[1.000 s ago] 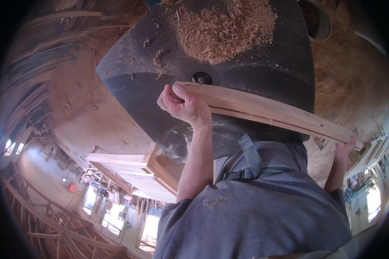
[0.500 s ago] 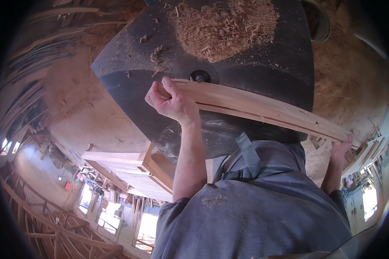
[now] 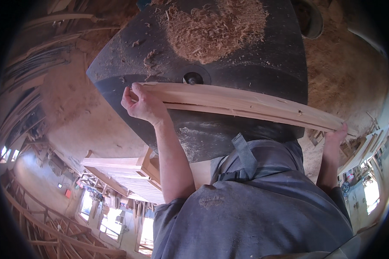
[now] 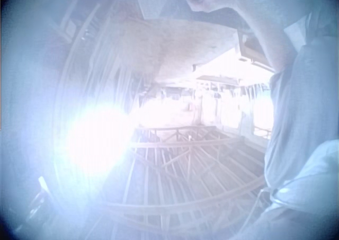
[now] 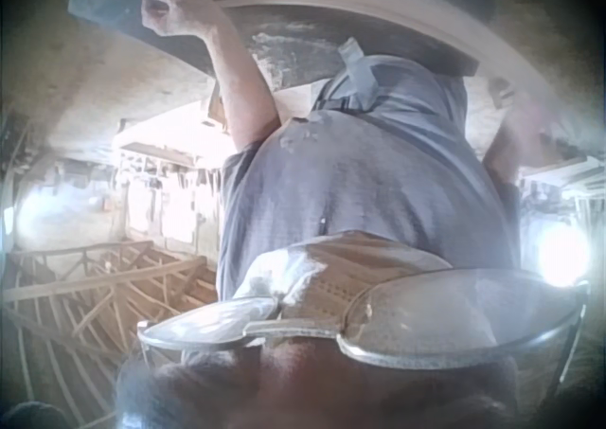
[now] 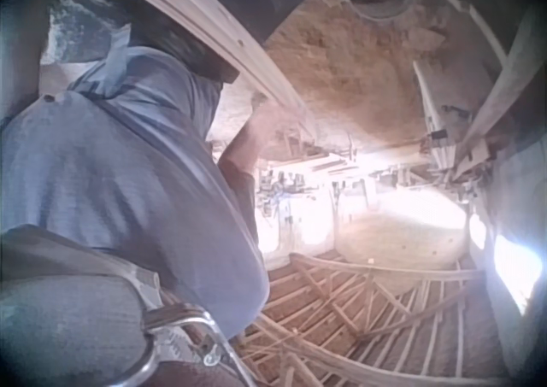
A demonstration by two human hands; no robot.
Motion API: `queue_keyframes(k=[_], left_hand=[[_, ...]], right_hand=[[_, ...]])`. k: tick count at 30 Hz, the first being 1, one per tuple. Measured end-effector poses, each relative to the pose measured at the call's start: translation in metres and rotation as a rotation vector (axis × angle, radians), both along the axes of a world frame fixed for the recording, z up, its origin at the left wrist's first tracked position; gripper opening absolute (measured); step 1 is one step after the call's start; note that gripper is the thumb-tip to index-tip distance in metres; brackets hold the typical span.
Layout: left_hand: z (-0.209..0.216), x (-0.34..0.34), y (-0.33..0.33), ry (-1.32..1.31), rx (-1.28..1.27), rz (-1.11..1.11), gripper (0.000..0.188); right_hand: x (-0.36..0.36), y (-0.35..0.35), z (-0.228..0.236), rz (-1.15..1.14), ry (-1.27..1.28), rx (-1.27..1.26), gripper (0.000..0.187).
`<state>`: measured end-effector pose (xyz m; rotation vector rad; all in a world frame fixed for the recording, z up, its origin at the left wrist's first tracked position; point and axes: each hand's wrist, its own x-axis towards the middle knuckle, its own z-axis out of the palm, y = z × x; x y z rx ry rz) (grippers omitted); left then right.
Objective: The person sands long curved and short straight wood pieces by holding them against a stationary sanding machine, then carries them to a table and sorts them into piles.
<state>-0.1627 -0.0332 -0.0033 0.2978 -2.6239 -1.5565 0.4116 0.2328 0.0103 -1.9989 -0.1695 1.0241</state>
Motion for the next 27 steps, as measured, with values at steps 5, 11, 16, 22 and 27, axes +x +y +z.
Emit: queue_keyframes(k=[5, 11, 16, 22, 27], left_hand=[[0.000, -0.025, -0.011, 0.007, -0.039, 0.000, 0.037], [-0.012, -0.051, -0.036, 0.089, -0.019, -0.075, 0.037], [0.018, -0.023, -0.004, 0.052, -0.061, -0.001, 0.063], [0.025, 0.066, 0.029, -0.050, 0.043, -0.132, 0.100], [0.007, 0.080, 0.039, -0.023, 0.018, -0.091, 0.099]], right_hand=[[-0.025, -0.013, -0.004, 0.052, -0.039, 0.067, 0.052], [-0.050, -0.022, -0.001, 0.071, 0.024, 0.119, 0.052], [-0.040, -0.018, 0.004, -0.021, 0.072, 0.247, 0.047], [0.099, 0.036, 0.012, -0.078, 0.053, 0.308, 0.049], [0.281, 0.095, -0.013, 0.170, -0.054, 0.198, 0.044]])
